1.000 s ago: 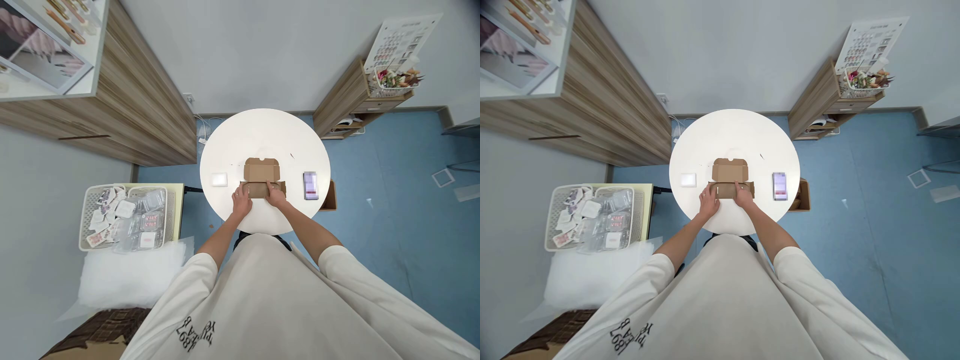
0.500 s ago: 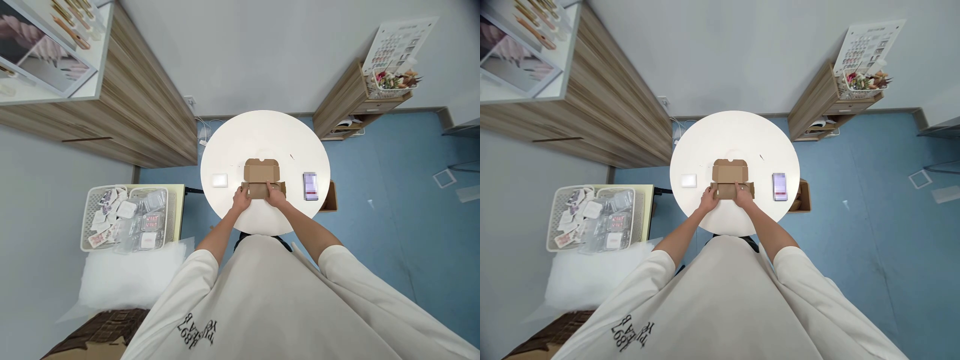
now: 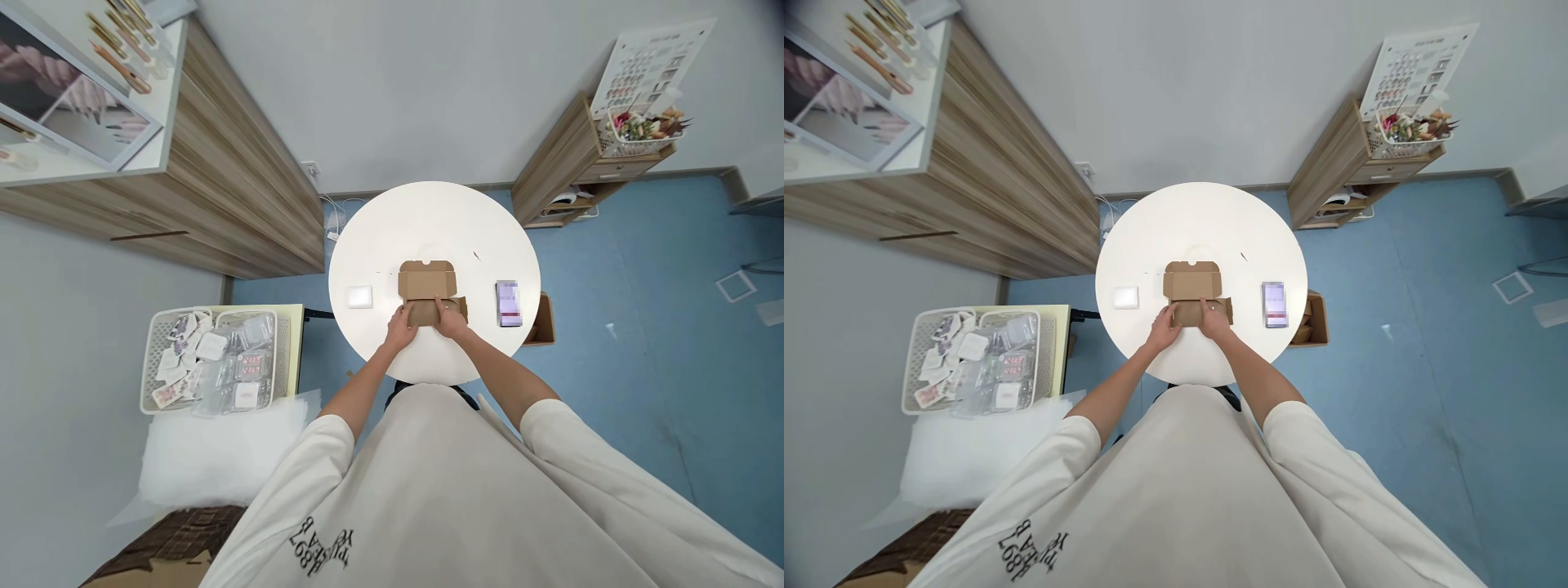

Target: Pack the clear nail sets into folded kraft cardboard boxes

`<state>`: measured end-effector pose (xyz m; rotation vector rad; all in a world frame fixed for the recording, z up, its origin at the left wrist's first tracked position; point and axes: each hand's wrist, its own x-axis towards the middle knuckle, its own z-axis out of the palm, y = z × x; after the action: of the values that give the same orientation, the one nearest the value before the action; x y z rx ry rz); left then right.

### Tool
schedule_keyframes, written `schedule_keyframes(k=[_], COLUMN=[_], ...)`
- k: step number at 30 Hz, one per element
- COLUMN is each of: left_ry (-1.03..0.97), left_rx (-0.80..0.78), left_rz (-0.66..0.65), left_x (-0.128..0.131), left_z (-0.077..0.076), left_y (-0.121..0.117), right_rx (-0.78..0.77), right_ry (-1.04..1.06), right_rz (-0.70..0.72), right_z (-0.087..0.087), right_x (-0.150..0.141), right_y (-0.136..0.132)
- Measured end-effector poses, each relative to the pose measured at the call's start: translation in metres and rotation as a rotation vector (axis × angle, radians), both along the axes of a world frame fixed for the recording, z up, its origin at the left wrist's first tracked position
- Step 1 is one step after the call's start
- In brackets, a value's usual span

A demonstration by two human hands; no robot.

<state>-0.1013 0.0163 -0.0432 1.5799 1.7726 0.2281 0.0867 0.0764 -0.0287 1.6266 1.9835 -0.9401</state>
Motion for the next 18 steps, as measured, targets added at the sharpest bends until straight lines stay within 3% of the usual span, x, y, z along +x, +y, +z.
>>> schedule_keyframes(k=[5,11,18], left_ry=[-0.002,0.108,0.321], left_rx=[0.026,-0.061,-0.113], left_rz=[-0.062,-0.108,-0.301], left_x=[0.011,0.010,0.008], left_z=[0.004,0.001,0.010], left_y=[-0.009,-0.006,0.008], right_rx=[0.006,0.013,-0.004], right_ry=[0.016,0.019,0.037], right_rz=[0.008,0.021,0.018], right_z=[0.001,0.002,0.001], right_x=[0.001,0.001,0.001], right_y=[0.000,0.003,0.006])
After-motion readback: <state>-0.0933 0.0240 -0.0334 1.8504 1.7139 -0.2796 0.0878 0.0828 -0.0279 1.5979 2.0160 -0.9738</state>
